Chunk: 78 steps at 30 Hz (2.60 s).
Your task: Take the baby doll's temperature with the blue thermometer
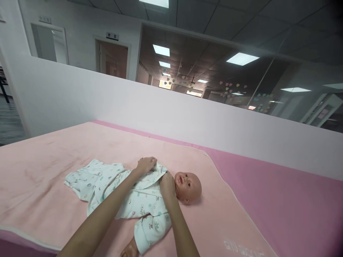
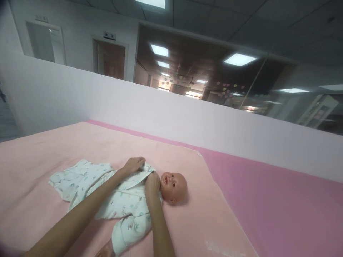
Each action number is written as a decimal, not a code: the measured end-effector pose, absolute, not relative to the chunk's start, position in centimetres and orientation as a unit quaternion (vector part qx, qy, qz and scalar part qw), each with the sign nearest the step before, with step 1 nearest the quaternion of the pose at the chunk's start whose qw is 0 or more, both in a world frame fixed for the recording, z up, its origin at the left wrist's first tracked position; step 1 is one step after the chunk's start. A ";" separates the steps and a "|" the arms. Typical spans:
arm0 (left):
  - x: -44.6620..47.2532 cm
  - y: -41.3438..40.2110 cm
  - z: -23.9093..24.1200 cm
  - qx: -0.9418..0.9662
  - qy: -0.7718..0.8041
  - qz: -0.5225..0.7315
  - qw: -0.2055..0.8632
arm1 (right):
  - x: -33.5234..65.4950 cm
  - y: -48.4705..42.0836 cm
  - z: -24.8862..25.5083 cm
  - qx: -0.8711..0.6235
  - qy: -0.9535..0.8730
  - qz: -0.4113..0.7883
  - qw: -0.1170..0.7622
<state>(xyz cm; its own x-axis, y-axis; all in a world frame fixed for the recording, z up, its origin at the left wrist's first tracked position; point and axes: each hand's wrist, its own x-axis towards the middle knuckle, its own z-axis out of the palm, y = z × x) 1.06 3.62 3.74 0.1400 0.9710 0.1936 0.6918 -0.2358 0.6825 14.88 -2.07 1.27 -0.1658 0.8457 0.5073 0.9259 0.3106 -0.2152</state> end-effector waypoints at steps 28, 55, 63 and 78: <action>-1.4 -1.3 1.6 0.766 0.581 0.221 0.163 | 21.6 -4.1 4.6 -0.544 -0.692 -0.011 0.474; -2.0 -1.8 1.9 0.789 0.553 0.206 0.170 | 29.7 -3.6 4.4 -0.467 -0.568 0.478 0.480; -2.2 -1.6 1.5 0.792 0.551 0.207 0.162 | 30.9 -3.5 2.3 -0.445 -0.533 0.503 0.515; -2.3 -1.0 0.8 0.791 0.555 0.205 0.157 | 30.7 -3.6 2.2 -0.442 -0.562 0.467 0.520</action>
<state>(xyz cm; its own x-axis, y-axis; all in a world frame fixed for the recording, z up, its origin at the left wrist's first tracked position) -2.32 -0.96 0.76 0.2999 0.9421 0.1499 0.8130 -0.3345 0.4765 30.65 -3.58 2.16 -0.0678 0.9827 0.1723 0.0120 0.1735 -0.9848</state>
